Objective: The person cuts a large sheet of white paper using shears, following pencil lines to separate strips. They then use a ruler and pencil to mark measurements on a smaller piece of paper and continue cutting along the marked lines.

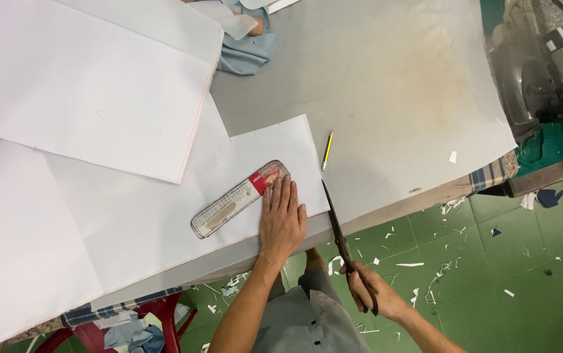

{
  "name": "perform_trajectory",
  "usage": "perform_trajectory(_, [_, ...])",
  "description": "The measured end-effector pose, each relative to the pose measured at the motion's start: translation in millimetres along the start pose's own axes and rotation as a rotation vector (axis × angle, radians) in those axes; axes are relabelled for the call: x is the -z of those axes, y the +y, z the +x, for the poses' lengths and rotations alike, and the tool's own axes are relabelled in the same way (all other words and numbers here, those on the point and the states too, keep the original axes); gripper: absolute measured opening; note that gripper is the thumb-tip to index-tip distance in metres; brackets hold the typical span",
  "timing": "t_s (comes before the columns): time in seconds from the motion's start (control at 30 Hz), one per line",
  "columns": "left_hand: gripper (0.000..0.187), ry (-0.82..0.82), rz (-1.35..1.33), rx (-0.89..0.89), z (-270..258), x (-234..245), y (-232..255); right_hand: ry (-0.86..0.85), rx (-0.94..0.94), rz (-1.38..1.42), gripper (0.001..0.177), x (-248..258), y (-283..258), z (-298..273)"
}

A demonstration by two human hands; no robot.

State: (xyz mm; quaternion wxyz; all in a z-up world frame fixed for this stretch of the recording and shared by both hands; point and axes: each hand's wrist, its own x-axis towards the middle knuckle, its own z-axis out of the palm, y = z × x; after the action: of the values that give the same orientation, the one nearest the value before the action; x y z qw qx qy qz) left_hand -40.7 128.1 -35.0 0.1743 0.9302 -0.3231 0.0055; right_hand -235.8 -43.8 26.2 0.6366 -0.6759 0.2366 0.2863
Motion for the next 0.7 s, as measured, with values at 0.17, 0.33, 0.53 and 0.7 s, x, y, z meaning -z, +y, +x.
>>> perform_trajectory(0.17, [0.057, 0.019, -0.037, 0.005, 1, 2, 0, -0.156, -0.113, -0.083, 0.082, 13, -25, 23])
perform_trajectory(0.33, [0.058, 0.016, -0.017, -0.001, 1, 2, 0, -0.032, -0.110, -0.084, 0.069, 5, -48, 39])
perform_trajectory(0.53, [0.058, 0.021, -0.025, -0.001, 1, 4, 0, 0.069, -0.099, -0.062, 0.068, -3, -56, 39])
perform_trajectory(0.7, [0.057, 0.044, -0.038, -0.001, 2, 6, -1, -0.114, -0.143, -0.056, 0.071, 14, -57, 43])
